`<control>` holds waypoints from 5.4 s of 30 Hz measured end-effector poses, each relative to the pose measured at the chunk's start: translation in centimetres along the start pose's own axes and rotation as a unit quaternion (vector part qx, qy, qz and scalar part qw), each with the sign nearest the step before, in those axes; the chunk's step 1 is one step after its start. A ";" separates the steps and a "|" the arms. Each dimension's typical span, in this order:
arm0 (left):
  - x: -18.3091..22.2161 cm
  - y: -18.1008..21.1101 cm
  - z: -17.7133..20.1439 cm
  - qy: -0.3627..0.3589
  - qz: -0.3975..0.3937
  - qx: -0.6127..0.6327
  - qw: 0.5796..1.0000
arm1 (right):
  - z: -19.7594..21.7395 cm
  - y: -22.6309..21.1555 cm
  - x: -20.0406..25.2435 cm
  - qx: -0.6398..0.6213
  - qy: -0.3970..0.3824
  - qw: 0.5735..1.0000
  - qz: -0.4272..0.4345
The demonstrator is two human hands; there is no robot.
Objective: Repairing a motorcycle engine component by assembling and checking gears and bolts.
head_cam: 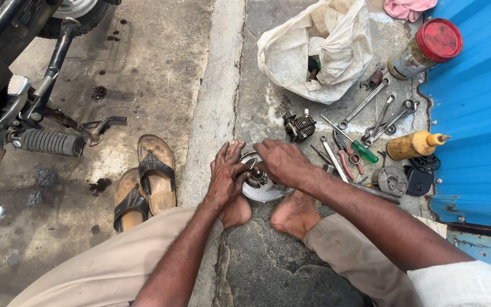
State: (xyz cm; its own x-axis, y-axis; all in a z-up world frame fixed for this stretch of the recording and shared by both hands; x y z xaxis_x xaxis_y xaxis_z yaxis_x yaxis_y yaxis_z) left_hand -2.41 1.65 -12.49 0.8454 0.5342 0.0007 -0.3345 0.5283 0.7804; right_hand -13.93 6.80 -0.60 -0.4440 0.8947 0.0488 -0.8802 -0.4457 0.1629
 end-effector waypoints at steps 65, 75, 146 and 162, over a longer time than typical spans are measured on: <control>-0.1 1.6 1.7 -0.034 0.022 0.063 0.997 | -4.2 -0.6 2.4 -0.410 -0.151 0.862 -0.256; -0.4 1.3 1.5 -0.042 0.014 0.055 0.997 | -2.1 -0.5 -0.8 -0.190 -0.145 0.970 -0.054; -0.4 1.9 2.8 -0.049 0.023 0.092 0.994 | -4.3 0.2 0.1 -0.274 -0.275 0.908 -0.157; -0.5 0.3 1.2 -0.039 0.025 0.089 0.995 | -4.5 -0.4 0.2 -0.369 -0.299 0.833 -0.283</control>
State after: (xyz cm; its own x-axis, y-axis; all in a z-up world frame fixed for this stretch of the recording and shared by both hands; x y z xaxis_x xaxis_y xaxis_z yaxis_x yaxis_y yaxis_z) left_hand -2.47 0.73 -11.54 0.8616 0.5001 0.0866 -0.3044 0.3727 0.8766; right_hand -14.46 7.06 -5.14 0.0466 0.7246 0.6875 -0.8816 0.3535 -0.3128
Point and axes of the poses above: each hand's wrist, its own x-axis away from the middle knuckle, its own z-axis out of the back of the hand, y = z × x, the point moved 6 cm from there along -x, towards the middle knuckle, and after that the axes turned 10 degrees about -y, right-handed, at the moved point
